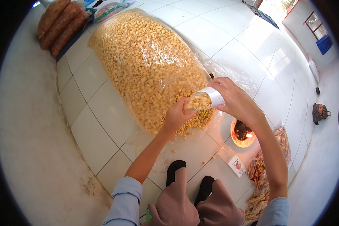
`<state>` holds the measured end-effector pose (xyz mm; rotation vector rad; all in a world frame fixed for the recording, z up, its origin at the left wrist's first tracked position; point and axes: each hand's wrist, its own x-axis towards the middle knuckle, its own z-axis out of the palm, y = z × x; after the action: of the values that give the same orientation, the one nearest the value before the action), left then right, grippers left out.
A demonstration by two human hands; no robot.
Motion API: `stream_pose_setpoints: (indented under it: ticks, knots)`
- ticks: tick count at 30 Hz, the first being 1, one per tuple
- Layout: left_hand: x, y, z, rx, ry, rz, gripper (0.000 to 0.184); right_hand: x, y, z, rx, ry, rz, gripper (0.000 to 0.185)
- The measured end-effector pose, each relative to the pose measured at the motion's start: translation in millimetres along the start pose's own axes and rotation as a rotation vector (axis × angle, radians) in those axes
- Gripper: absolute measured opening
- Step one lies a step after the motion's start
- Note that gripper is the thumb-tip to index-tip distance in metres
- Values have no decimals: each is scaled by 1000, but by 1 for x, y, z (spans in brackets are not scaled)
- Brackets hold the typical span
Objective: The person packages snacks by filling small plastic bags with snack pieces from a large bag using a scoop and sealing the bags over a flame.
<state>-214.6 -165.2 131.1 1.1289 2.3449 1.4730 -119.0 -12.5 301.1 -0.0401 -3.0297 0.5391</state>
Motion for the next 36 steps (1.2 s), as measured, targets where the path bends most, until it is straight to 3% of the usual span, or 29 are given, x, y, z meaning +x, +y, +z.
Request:
stream_pose_setpoints:
  ticks: [16, 18, 20, 23, 26, 29, 32, 34, 36]
  knots:
    - [3, -14, -5, -245, -79, -27, 52, 7, 0, 0, 22, 62, -29, 48]
    - [2, -18, -6, -269, -100, -56, 53, 8, 5, 0, 82, 194, 94, 49]
    - [1, -23, -10, -481, -125, -174, 57, 8, 34, 32, 75, 180, 120, 51]
    - [3, -34, -20, -529, -165, -199, 62, 3, 87, 122, 157, 150, 188, 57]
    - [4, -38, -32, -494, -152, -166, 64, -13, 94, 210, 306, 193, 272, 59]
    - [7, -43, -39, -301, -161, -167, 60, -15, 84, 246, 482, 216, 328, 61]
    - [8, -36, -40, -279, -128, -199, 62, -3, 75, 242, 252, 365, 219, 57]
    - [9, -40, -36, -233, -92, -140, 62, 16, 55, 193, 455, 471, 136, 45]
    - [10, -39, -31, -193, -53, -79, 63, 25, 25, 143, 500, 426, 61, 36]
